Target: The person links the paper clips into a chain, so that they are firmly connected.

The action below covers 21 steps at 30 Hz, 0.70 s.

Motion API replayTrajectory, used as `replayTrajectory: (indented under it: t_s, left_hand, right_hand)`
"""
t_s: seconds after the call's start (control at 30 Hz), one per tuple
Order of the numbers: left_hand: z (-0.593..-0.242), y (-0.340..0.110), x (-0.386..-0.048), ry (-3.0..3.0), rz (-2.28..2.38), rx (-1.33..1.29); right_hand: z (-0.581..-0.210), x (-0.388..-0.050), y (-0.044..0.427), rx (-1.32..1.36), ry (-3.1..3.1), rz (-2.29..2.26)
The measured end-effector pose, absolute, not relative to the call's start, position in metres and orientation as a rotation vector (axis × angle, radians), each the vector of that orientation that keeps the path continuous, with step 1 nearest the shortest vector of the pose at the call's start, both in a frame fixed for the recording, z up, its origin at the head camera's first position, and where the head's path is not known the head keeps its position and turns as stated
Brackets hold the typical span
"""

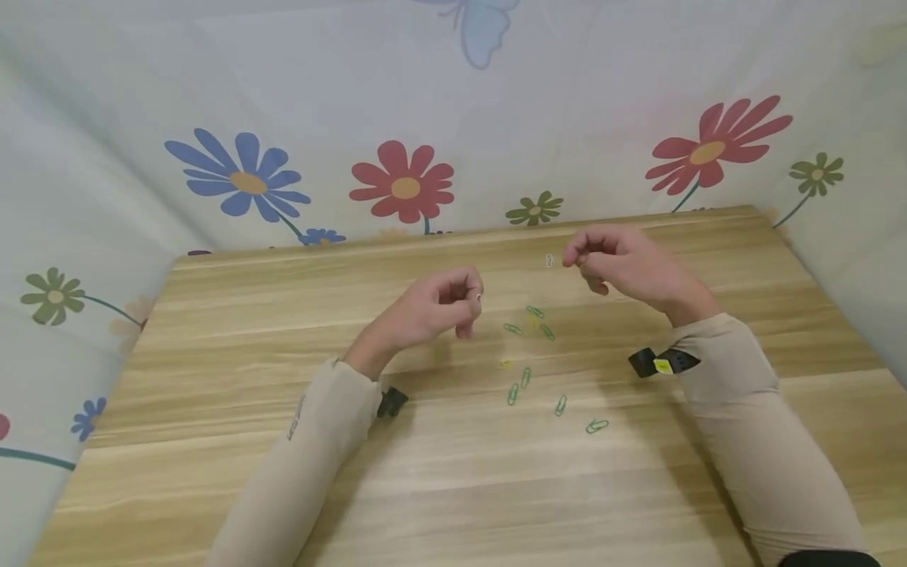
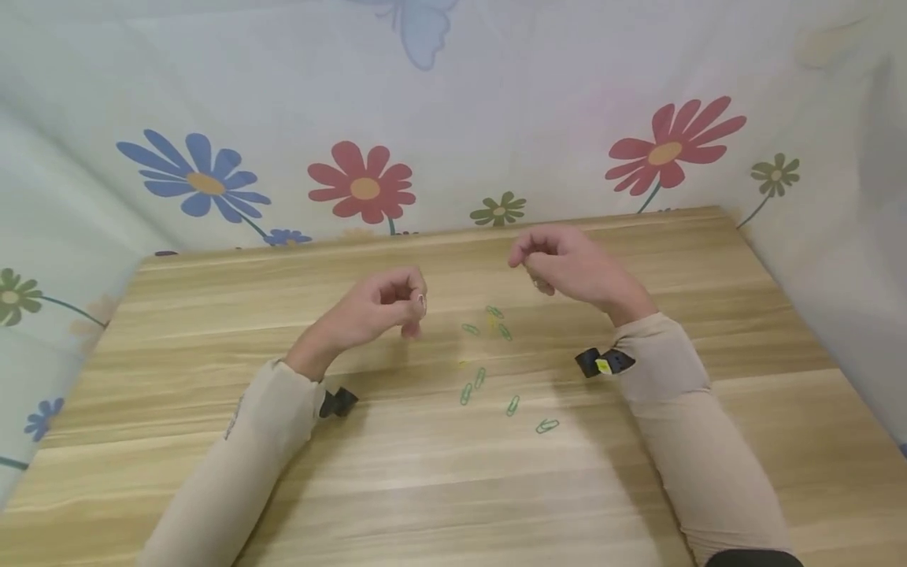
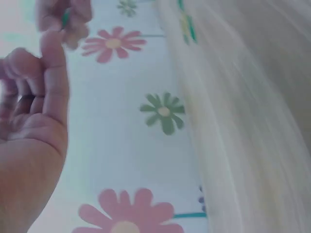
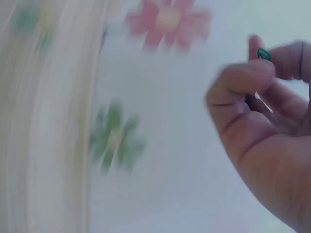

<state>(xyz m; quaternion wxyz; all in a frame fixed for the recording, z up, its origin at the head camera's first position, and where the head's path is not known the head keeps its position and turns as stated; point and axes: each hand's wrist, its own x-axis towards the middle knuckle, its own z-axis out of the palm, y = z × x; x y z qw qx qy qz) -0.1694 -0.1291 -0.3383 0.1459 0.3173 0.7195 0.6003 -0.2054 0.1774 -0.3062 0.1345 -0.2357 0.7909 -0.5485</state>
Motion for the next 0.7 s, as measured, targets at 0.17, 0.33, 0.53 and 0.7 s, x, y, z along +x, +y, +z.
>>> replayTrajectory:
  t_s: [0.17, 0.33, 0.53, 0.7]
  left_hand:
    - [-0.326, -0.123, -0.157, 2.032, 1.927, 1.047]
    - [-0.317, -0.115, -0.146, 2.196, 1.927, 1.232]
    - [-0.308, -0.106, -0.138, 2.433, 1.807, 1.566]
    - [-0.304, -0.102, -0.133, 2.556, 1.730, 1.747]
  right_hand:
    - [-0.291, -0.166, 0.132, -0.817, 2.018, -2.014]
    - [-0.286, -0.138, 0.107, -0.816, 1.688, -2.324]
    - [-0.283, -0.124, 0.099, -0.806, 1.666, -2.419]
    - [-0.283, -0.120, 0.097, -0.807, 1.793, -2.426]
